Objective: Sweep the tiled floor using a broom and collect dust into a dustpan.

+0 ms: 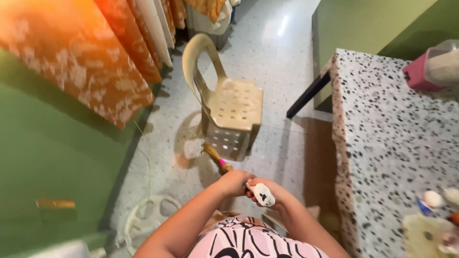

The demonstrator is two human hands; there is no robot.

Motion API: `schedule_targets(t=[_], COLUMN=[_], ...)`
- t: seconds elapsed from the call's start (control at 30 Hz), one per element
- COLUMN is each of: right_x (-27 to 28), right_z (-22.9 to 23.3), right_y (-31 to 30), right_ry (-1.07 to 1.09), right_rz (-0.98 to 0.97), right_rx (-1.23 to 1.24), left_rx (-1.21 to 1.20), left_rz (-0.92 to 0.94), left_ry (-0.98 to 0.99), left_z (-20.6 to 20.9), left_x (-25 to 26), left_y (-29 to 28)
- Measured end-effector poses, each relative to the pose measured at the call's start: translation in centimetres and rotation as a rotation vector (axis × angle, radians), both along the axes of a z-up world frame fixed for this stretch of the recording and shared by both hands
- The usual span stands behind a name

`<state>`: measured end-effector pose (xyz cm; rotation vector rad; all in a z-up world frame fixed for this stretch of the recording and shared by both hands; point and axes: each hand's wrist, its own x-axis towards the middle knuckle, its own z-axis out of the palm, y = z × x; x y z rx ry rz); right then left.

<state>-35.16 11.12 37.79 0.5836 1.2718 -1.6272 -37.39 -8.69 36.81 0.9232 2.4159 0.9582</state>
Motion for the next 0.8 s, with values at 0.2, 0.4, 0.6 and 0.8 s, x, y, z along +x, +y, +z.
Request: schedule_targets(t=[0.2,0.4,0.6,0.8], right_x=[-9.7,-18.3,-29.3,-36.8], right_z=[-4.0,-2.3,-2.3,-2.5], right_y=[-5.4,-8.3,-8.5,-11.6], right_ry=[0.019,0.184,0.424,0.443], right_rz=[-0.146,-0.026,0.235,0.302], right_rx=[-0.042,0.039,0.182,0.114], left_rx=[0.249,0.348,0.599,0.508], left_rz=[0.112,0.341,0.588,0.682], left_ry=[0.009,0.096,-0.227,-0.125], left_z=[-0.3,-4.0,-7.1,-7.5], left_x=[-8.0,-14.3,-19.1,-24.0], left_y=[-5.4,-8.1,-10.1,-15.8])
